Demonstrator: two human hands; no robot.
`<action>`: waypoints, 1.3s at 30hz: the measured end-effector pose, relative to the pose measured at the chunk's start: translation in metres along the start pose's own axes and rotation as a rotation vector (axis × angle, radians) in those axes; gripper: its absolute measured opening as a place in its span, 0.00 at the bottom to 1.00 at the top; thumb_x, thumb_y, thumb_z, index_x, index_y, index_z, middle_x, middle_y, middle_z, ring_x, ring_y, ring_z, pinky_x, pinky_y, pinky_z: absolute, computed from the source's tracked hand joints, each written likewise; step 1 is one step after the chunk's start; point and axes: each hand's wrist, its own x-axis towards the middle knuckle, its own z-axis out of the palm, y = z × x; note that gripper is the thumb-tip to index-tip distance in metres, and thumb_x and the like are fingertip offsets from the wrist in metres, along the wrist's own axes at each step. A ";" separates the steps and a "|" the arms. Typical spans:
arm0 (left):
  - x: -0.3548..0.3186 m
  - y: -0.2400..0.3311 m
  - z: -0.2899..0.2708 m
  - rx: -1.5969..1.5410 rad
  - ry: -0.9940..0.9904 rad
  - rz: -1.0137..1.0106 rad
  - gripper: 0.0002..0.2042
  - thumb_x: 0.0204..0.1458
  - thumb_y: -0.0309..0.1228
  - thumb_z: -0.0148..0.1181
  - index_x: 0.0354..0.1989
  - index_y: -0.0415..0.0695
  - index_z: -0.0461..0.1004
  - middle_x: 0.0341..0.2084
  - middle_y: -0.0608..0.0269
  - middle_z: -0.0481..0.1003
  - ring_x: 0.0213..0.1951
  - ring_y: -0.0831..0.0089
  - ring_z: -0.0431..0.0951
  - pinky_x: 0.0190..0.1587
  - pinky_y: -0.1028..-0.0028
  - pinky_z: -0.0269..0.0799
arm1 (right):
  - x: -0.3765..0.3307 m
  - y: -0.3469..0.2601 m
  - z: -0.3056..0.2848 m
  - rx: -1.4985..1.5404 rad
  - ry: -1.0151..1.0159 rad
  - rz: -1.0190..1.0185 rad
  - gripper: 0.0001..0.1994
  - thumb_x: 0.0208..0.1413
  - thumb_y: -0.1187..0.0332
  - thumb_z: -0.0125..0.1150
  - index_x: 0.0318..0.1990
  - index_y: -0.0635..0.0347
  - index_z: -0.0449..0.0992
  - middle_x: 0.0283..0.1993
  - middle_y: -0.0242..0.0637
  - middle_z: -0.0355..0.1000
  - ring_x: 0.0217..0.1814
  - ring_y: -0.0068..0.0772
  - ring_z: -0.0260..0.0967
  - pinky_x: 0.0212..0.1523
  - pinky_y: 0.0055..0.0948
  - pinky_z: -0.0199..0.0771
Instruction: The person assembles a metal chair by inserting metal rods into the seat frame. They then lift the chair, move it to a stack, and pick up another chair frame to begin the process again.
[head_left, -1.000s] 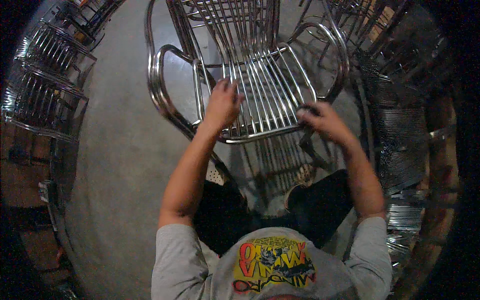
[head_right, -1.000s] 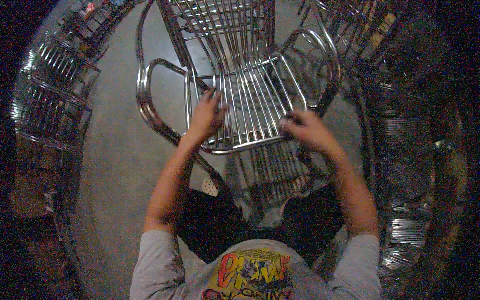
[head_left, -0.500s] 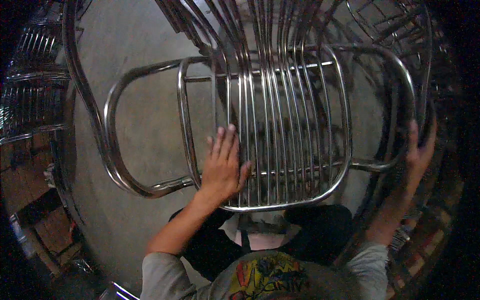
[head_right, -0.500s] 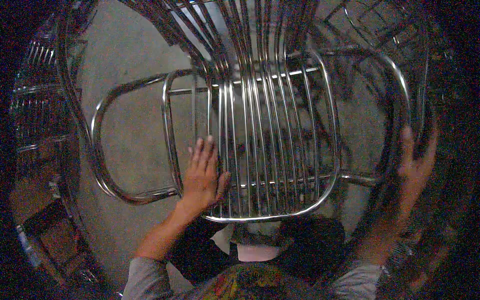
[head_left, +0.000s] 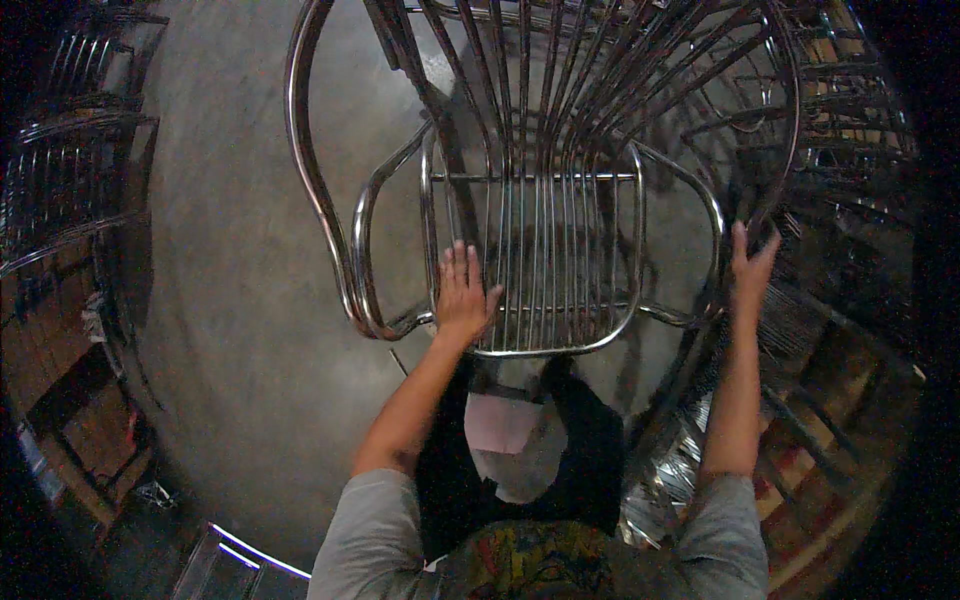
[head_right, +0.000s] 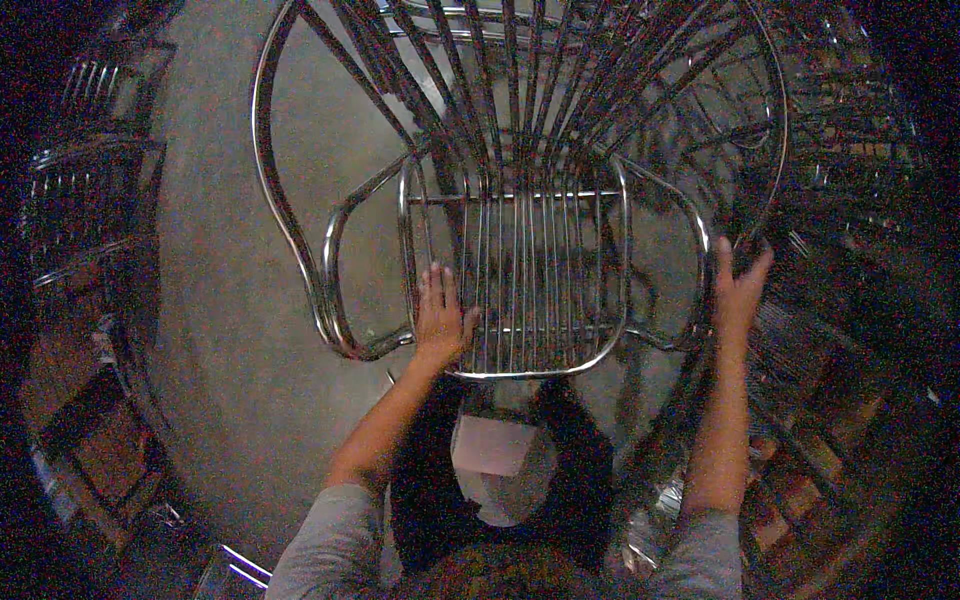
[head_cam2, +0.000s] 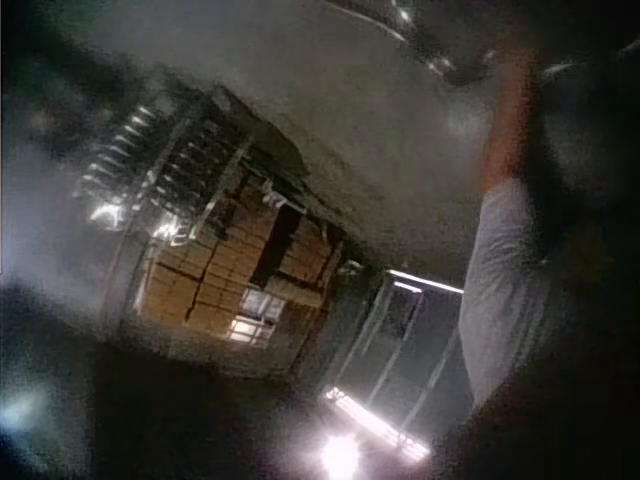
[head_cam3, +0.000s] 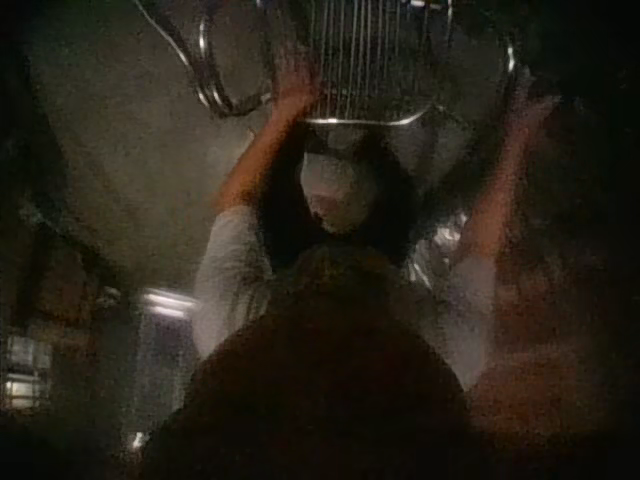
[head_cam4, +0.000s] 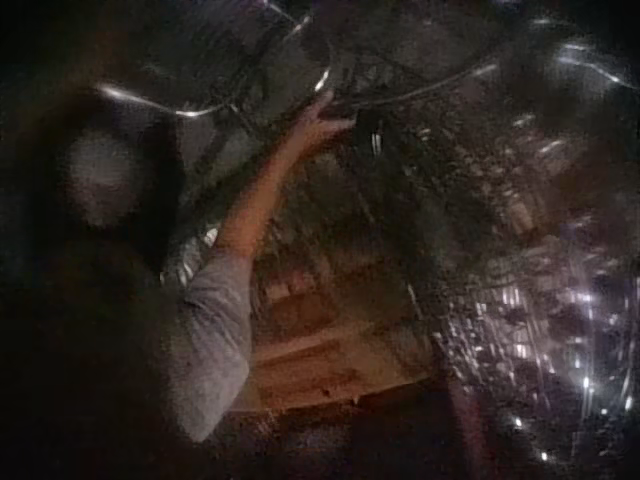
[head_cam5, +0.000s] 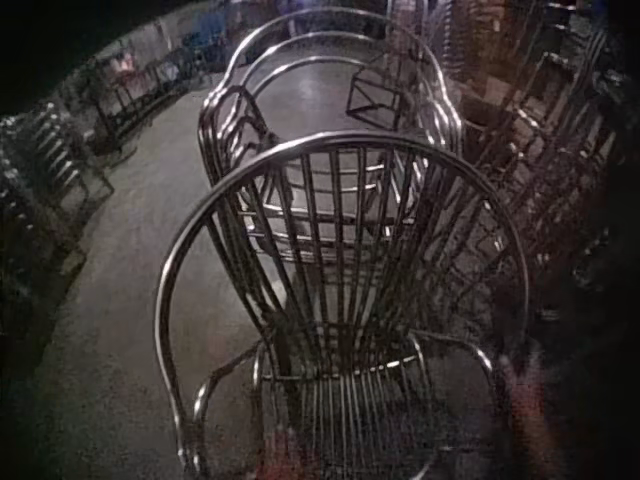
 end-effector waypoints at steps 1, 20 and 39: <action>0.002 0.001 0.000 -0.012 -0.015 -0.026 0.39 0.58 0.51 0.48 0.69 0.34 0.44 0.70 0.43 0.39 0.71 0.46 0.38 0.70 0.52 0.34 | 0.007 -0.006 0.005 -0.169 -0.027 0.076 0.44 0.53 0.46 0.61 0.66 0.71 0.51 0.65 0.61 0.57 0.67 0.55 0.56 0.66 0.38 0.55; 0.006 0.010 -0.008 0.103 -0.086 0.032 0.38 0.57 0.48 0.50 0.69 0.37 0.45 0.70 0.41 0.39 0.69 0.37 0.41 0.69 0.49 0.40 | 0.001 -0.008 0.026 -0.471 0.126 0.064 0.37 0.54 0.45 0.57 0.61 0.66 0.56 0.52 0.64 0.69 0.52 0.66 0.67 0.51 0.49 0.65; 0.003 0.000 -0.011 0.078 -0.017 0.075 0.33 0.58 0.44 0.50 0.70 0.49 0.48 0.69 0.45 0.43 0.69 0.40 0.43 0.68 0.49 0.42 | 0.003 -0.004 0.026 -0.459 0.131 0.083 0.39 0.55 0.44 0.55 0.64 0.66 0.55 0.58 0.61 0.65 0.57 0.61 0.65 0.55 0.46 0.63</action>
